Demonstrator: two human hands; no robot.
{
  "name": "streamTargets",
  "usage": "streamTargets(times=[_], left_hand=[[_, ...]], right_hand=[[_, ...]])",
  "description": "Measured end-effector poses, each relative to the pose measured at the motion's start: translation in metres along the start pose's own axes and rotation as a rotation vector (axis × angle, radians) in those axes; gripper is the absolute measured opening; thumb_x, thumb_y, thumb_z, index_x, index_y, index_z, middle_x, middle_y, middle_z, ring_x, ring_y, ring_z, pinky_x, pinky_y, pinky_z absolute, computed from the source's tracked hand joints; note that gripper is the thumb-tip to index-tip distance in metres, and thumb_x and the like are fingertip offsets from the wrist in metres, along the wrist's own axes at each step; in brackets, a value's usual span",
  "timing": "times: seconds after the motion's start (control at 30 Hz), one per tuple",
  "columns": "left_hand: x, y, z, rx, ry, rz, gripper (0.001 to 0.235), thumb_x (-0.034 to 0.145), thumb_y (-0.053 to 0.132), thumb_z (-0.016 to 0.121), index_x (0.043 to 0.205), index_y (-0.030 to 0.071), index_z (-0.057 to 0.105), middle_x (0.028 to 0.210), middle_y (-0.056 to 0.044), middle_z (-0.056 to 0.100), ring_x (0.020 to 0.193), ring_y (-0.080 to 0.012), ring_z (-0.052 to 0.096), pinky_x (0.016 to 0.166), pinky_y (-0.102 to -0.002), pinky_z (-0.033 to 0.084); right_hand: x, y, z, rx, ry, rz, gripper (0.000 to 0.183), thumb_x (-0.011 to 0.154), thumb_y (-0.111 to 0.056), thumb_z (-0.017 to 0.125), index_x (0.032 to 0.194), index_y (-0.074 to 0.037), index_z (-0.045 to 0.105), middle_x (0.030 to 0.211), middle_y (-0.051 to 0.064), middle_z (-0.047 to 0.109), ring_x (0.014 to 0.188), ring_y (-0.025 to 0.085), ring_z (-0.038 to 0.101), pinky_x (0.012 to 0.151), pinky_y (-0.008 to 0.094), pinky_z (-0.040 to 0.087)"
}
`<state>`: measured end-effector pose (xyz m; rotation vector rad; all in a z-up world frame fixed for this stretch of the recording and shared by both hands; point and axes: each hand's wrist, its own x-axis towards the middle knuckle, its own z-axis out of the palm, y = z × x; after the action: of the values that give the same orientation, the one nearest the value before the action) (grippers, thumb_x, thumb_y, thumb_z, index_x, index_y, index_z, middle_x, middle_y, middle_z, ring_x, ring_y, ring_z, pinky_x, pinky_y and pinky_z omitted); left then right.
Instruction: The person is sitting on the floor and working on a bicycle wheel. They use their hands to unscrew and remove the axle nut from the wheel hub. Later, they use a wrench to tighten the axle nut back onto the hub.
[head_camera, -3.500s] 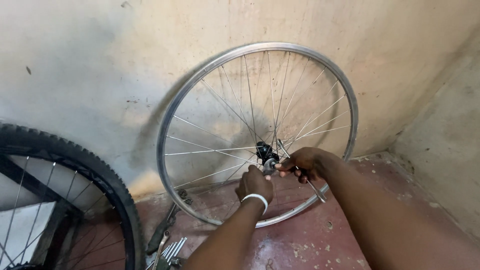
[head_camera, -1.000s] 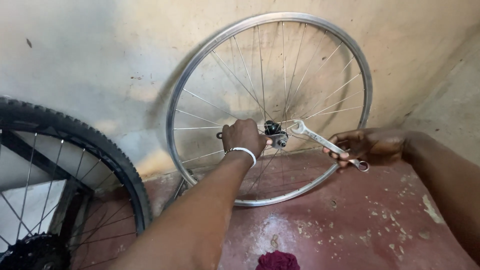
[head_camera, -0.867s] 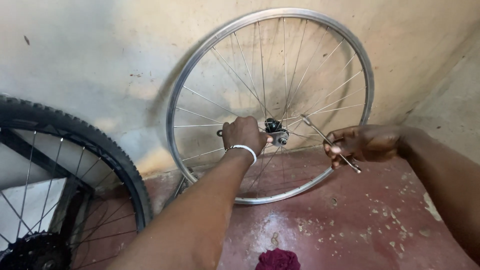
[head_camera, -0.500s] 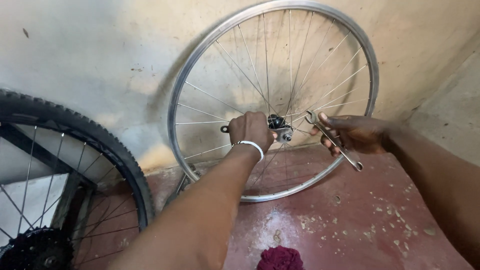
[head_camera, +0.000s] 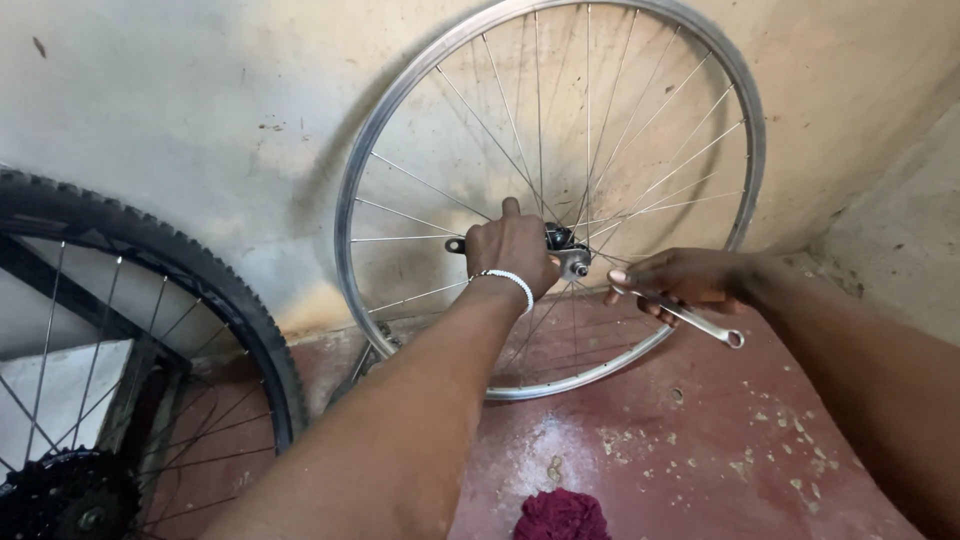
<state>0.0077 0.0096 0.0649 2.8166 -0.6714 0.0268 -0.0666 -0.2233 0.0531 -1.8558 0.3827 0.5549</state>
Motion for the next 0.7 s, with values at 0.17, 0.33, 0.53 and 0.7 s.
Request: streamTargets(times=[0.17, 0.33, 0.53, 0.7], left_hand=[[-0.01, 0.002, -0.01, -0.028, -0.063, -0.008, 0.042, 0.08, 0.029, 0.061, 0.115, 0.009, 0.074, 0.117, -0.011, 0.067, 0.109, -0.0393, 0.071, 0.095, -0.048, 0.048], [-0.012, 0.003, -0.016, -0.005, -0.049, -0.018, 0.04, 0.078, 0.029, 0.061, 0.11, 0.01, 0.076, 0.11, -0.012, 0.075, 0.108, -0.0362, 0.072, 0.091, -0.047, 0.052], [-0.015, 0.005, -0.02, -0.007, -0.058, -0.011, 0.041, 0.078, 0.028, 0.058, 0.11, 0.01, 0.076, 0.109, -0.012, 0.076, 0.109, -0.0342, 0.072, 0.091, -0.046, 0.055], [-0.018, 0.004, -0.02, 0.038, -0.044, -0.006, 0.038, 0.078, 0.028, 0.059, 0.108, 0.012, 0.077, 0.104, -0.01, 0.077, 0.106, -0.032, 0.073, 0.088, -0.044, 0.056]], right_hand=[[0.009, 0.002, 0.007, -0.141, -0.046, -0.005, 0.019, 0.091, -0.02, 0.076, 0.098, -0.002, 0.078, 0.07, 0.021, 0.071, 0.052, 0.028, 0.066, 0.046, 0.034, 0.052], [0.001, -0.019, 0.022, -0.268, -0.083, -0.063, 0.021, 0.093, -0.022, 0.076, 0.1, -0.003, 0.079, 0.078, 0.022, 0.078, 0.051, 0.021, 0.057, 0.043, 0.027, 0.04], [0.029, -0.011, 0.026, -0.317, -0.101, -0.102, 0.024, 0.092, -0.024, 0.076, 0.106, -0.005, 0.081, 0.077, 0.022, 0.079, 0.05, 0.021, 0.059, 0.043, 0.025, 0.039], [0.023, -0.018, 0.035, -0.305, -0.076, -0.104, 0.027, 0.093, -0.023, 0.074, 0.111, -0.004, 0.079, 0.075, 0.023, 0.078, 0.049, 0.02, 0.058, 0.041, 0.024, 0.038]])
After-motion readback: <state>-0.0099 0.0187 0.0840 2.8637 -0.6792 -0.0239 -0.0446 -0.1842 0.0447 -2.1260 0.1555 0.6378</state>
